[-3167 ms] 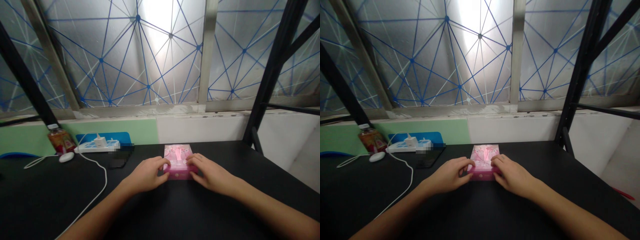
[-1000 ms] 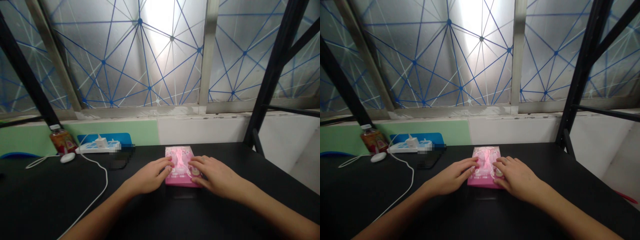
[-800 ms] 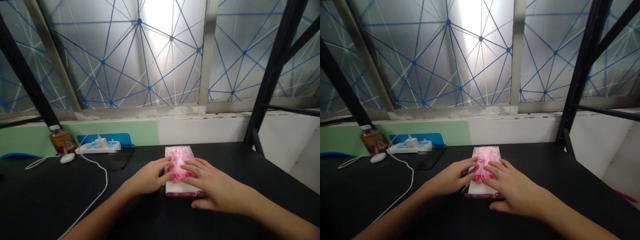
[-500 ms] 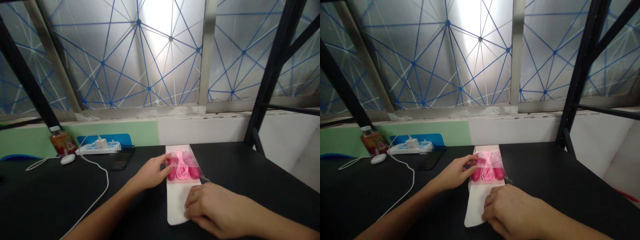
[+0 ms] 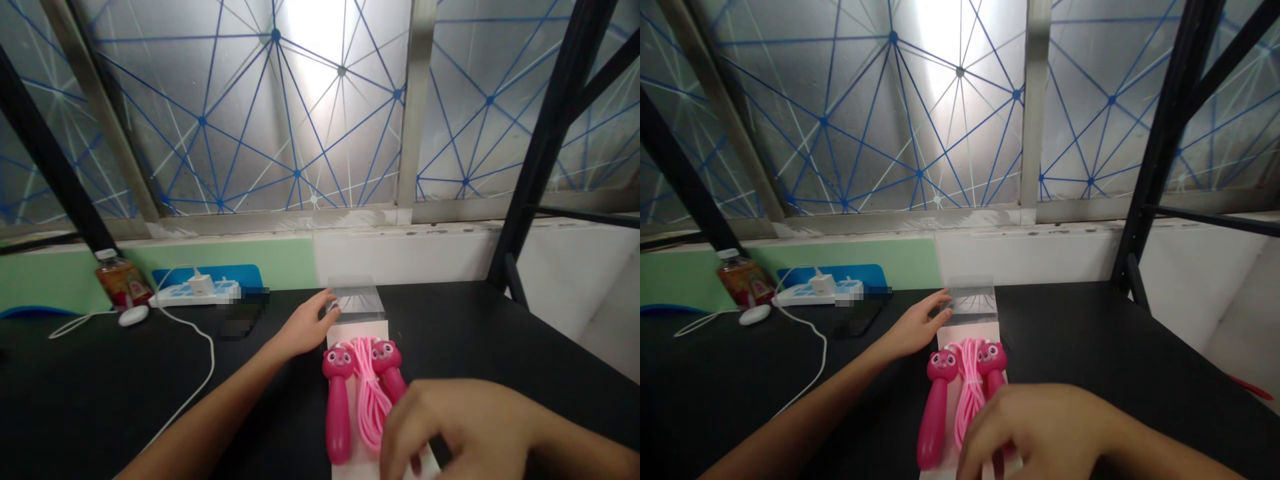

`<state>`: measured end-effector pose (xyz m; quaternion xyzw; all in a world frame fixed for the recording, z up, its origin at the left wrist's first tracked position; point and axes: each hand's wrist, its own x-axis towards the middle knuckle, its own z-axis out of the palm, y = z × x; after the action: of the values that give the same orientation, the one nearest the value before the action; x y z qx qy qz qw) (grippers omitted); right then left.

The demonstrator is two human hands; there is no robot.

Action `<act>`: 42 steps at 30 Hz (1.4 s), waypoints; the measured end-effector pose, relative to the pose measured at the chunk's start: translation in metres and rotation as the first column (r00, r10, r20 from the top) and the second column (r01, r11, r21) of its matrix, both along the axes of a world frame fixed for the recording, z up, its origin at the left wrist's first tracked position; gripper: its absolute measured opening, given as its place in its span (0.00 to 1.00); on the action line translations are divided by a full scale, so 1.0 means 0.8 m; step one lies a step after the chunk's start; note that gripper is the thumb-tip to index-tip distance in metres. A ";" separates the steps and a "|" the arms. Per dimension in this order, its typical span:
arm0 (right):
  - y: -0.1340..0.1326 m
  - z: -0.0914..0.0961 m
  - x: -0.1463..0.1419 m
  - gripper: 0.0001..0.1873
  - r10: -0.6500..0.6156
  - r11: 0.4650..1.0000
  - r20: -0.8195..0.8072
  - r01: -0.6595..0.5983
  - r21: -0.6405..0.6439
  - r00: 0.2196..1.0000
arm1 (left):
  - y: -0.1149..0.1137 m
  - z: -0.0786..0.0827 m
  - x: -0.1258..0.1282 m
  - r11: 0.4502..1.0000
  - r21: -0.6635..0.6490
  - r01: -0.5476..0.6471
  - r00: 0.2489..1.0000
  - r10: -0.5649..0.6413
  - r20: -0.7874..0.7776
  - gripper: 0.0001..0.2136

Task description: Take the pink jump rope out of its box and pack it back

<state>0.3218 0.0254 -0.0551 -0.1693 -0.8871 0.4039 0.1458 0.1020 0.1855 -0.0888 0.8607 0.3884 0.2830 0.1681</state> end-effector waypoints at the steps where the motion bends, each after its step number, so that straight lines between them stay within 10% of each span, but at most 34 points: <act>1: 0.003 0.002 0.005 0.13 -0.152 0.988 -0.025 0.153 0.029 0.988 | -0.008 0.006 -0.003 0.999 0.044 -0.002 1.000 0.002 -0.005 0.16; 4: 0.016 0.001 0.022 0.10 -0.589 0.768 -0.069 0.584 0.262 0.806 | -0.039 0.029 -0.013 0.990 0.138 0.031 0.996 -0.019 -0.087 0.13; 7: 0.028 -0.008 0.033 0.13 -0.725 0.615 -0.007 0.651 0.444 0.689 | -0.068 0.051 -0.023 0.991 -0.032 0.132 0.945 -0.136 -0.298 0.13; 26: 0.037 -0.020 0.023 0.12 -0.670 0.741 0.088 0.654 0.152 0.737 | -0.086 0.059 -0.033 0.982 -0.099 0.159 0.853 -0.187 -0.487 0.17; 42: 0.032 -0.020 0.007 0.12 -0.710 0.629 0.098 0.566 0.533 0.697 | -0.091 0.071 -0.032 0.979 -0.071 0.193 0.873 -0.204 -0.444 0.13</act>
<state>0.3274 0.0512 -0.0711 -0.4950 -0.8470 0.0698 0.1809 0.0762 0.1126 -0.0323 0.9357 0.3299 0.0533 0.1128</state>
